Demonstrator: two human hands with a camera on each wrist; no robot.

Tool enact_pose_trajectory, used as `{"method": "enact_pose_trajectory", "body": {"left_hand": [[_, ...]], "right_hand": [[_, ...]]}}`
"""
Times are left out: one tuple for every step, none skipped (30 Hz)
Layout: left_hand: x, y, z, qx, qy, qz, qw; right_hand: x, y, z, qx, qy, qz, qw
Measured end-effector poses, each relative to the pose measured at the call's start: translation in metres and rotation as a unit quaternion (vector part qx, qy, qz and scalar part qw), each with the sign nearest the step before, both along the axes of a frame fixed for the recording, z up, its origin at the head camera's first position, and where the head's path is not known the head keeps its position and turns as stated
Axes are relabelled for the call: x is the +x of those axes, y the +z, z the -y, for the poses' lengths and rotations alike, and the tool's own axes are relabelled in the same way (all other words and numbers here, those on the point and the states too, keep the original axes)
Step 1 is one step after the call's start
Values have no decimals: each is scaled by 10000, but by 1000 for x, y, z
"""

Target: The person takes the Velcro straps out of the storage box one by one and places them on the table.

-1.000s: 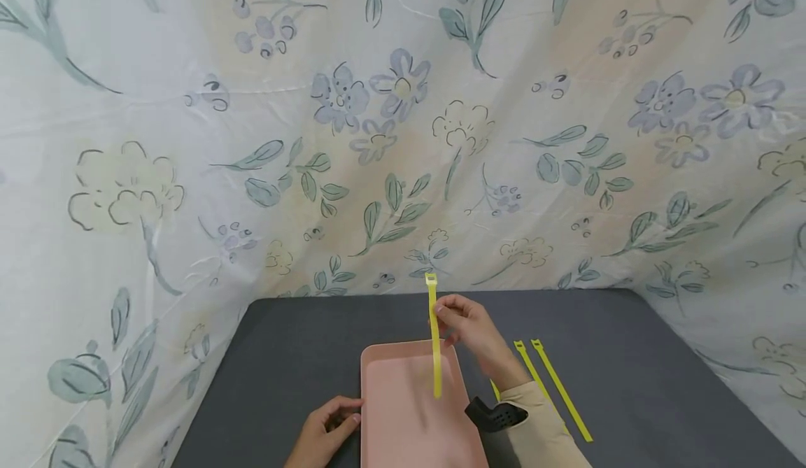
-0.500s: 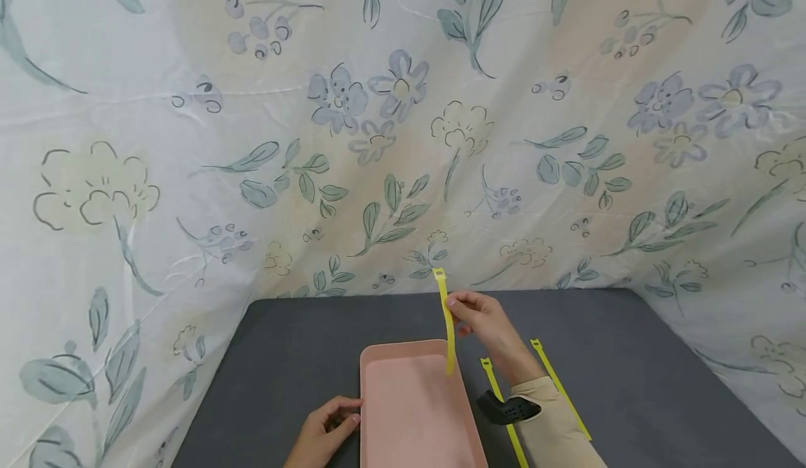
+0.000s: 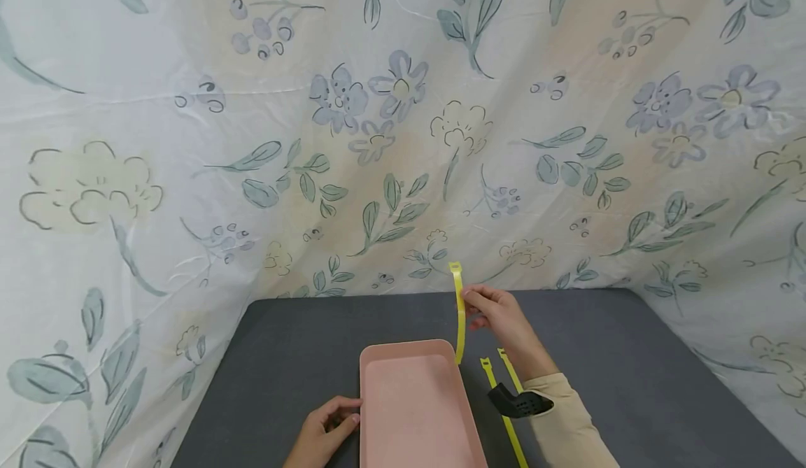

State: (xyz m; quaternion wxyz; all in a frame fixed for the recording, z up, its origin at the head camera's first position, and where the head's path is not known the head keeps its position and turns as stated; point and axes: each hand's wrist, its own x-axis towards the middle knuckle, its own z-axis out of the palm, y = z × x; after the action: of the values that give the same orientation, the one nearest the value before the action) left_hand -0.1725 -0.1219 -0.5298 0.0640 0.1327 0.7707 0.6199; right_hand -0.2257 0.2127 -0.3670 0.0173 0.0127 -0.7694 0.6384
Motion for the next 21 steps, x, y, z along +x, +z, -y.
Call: {"method": "enact_pose_trajectory", "body": {"left_hand": [[0,0,0,-6,9,2,10000],[0,0,0,-12,19,-2,10000],[0,0,0,-17,24,-4,10000],[0,-1,0,-16,30,0,10000],[-1,-1,-1,-17,39,7,10000],[-1,-1,-1,-10,38,11,10000],[-1,-2,-1,-7,37,14,10000],[-1,-2,-1,-3,36,17,10000],[-1,-2,0,1,37,23,10000],[-1,-3,0,0,42,29,10000],[-1,-3,0,-1,45,33,10000],[-1,-3,0,2,46,36,10000],[-1,-2,-1,0,50,45,10000],[0,-2,-1,0,49,49,10000],[0,-2,-1,-2,54,60,10000],[0,-1,-1,-1,57,73,10000],[0,0,-1,-2,58,83,9999],[1,0,-1,-6,61,96,9999],[1,1,-1,-12,60,109,9999],[2,2,-1,-10,60,125,9999],[2,2,0,-11,69,148,9999]], "right_hand": [[0,1,-2,-30,11,-5,10000],[0,1,-3,-50,42,-17,10000],[1,2,-5,-101,30,6,9999],[1,2,-7,-115,45,-2,9999],[2,2,-8,-134,37,7,9999],[2,3,-10,-119,43,0,9999],[3,3,-12,-134,19,7,9999],[3,3,-14,-125,8,6,9999],[3,3,-16,-106,-30,7,9999],[3,3,-18,-64,-39,-13,10000],[4,4,-20,-28,-50,-30,10000],[4,4,-23,27,-49,-57,10000],[4,4,-25,62,-66,-66,9999],[4,4,-28,85,-69,-76,9999],[5,5,-31,113,-75,-87,9999],[5,5,-33,114,-79,-68,9999],[6,5,-36,105,-83,-47,9999],[6,5,-39,111,-95,-33,9999],[7,5,-41,117,-107,-18,9999],[8,5,-44,139,-118,-13,9998],[9,5,-46,202,-132,-34,9997]]}}
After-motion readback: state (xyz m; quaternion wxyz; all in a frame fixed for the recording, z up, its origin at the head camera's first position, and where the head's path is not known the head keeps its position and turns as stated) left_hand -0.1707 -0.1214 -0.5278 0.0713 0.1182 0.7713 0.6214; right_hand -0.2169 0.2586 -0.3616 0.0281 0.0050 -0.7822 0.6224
